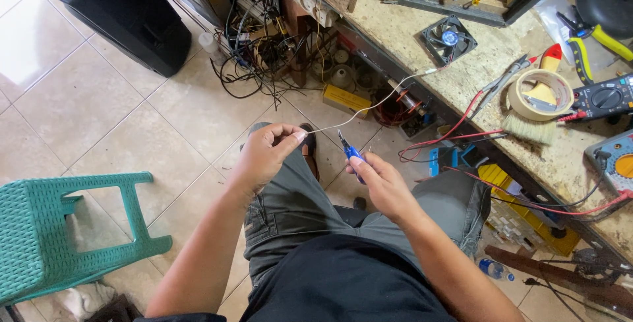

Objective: Repairing a cooling fan by stripping wires, applying electrical tape, and soldering the connections

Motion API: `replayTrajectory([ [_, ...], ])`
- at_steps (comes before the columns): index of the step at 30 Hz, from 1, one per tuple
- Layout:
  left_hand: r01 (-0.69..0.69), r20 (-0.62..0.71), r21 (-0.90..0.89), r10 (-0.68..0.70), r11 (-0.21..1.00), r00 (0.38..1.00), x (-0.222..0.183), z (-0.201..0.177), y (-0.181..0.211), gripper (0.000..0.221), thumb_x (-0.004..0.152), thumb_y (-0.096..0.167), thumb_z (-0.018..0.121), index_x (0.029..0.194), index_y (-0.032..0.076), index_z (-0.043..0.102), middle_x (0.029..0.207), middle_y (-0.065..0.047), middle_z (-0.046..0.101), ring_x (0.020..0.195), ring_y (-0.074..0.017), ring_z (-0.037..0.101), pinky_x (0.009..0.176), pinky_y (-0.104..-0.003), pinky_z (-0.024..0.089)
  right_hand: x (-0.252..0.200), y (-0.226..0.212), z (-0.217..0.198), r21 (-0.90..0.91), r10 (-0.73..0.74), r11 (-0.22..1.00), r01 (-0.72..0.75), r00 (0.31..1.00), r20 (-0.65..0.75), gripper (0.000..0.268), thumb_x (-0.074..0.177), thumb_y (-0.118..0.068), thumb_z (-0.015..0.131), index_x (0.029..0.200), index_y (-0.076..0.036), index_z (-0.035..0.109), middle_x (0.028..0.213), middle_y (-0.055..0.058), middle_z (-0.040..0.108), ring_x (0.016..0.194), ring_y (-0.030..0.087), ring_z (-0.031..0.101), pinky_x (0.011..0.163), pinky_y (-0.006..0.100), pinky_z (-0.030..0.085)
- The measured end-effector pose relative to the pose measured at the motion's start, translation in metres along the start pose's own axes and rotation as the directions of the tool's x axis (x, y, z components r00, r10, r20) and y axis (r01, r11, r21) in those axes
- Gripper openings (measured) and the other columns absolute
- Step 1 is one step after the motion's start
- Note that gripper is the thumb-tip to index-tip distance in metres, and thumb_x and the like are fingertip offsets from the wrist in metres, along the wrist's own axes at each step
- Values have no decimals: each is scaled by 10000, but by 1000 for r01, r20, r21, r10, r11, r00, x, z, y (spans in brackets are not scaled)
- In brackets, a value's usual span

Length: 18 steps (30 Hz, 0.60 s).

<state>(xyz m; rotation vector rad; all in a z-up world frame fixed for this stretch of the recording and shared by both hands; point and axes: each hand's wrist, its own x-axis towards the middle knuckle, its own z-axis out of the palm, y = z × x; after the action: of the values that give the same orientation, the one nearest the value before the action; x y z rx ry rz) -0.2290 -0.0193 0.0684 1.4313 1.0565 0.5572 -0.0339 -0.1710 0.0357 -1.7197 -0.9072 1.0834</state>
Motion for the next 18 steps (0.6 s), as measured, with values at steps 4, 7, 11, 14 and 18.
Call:
replayTrajectory([
  [4,16,-3,-2,-16,1000,1000,-7,-1,9,129,906,194,739,976,109,805,664,14,553,664,-74,492,611,-229,424,-8,-15,-1,159,58,986,-55,998,-10,406,1031,-394,609,784,-72,621,901,109,741,904,195,657,834,357,566],
  [7,18,-3,-1,-18,1000,1000,-10,-1,15,135,906,197,739,982,107,806,661,18,556,663,-69,492,609,-220,419,-4,-9,-1,191,47,981,-47,999,2,414,1033,-396,610,794,-57,605,932,151,717,932,236,655,851,400,577],
  [11,19,8,13,-19,1000,1000,-5,-1,3,143,909,198,738,982,94,805,669,6,558,675,-83,495,614,-235,426,6,15,0,227,61,972,-57,998,-10,412,1045,-332,617,744,-56,568,876,150,702,851,223,699,750,357,618],
  [14,27,3,32,-27,999,1000,-6,-3,6,156,904,220,744,986,102,804,680,4,572,676,-88,510,610,-240,434,6,10,-2,167,70,984,-67,998,-8,417,1046,-335,606,744,-48,607,723,130,631,657,203,636,610,346,585],
  [18,40,19,99,-42,994,999,-4,-4,0,156,899,249,742,973,130,810,668,-2,597,655,-98,532,596,-258,455,6,1,-2,3,69,998,-69,997,-34,432,1046,-377,561,729,-112,684,492,31,525,452,148,494,481,294,478],
])
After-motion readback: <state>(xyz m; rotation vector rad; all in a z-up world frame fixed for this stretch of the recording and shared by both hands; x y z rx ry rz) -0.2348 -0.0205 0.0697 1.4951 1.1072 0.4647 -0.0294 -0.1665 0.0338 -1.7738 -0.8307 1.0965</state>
